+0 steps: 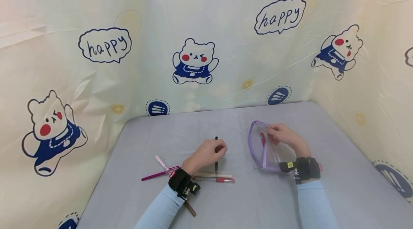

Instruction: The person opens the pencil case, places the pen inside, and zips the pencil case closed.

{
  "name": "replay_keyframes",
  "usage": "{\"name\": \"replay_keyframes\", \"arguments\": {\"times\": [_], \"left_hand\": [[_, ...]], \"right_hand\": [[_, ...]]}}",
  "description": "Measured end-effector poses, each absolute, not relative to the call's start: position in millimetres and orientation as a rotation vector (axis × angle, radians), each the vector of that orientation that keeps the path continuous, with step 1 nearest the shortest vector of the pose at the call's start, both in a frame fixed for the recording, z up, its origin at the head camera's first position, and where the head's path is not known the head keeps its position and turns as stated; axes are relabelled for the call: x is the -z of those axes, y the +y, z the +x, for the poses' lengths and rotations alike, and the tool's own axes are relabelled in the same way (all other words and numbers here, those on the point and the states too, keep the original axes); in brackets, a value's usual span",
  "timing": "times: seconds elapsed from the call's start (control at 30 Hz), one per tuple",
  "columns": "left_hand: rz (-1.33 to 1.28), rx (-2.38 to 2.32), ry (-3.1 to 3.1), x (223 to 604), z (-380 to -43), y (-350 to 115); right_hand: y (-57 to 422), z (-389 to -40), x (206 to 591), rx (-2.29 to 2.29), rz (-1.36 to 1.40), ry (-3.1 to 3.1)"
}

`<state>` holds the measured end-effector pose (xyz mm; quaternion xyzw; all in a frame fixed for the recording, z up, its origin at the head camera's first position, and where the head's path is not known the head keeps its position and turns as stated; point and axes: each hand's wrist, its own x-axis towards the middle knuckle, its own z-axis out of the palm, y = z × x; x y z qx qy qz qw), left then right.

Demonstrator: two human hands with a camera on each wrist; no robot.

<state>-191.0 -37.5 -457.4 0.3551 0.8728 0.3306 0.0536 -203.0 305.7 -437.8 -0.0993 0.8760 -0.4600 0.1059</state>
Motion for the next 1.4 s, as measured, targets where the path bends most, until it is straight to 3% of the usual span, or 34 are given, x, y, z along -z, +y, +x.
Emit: {"name": "replay_keyframes", "arguments": {"times": [1.4], "left_hand": [[1.072, -1.252, 2.958, 438.4, -222.6, 51.2]], "right_hand": [[302.2, -205.3, 441.3, 1.333, -0.333, 2.603]]}}
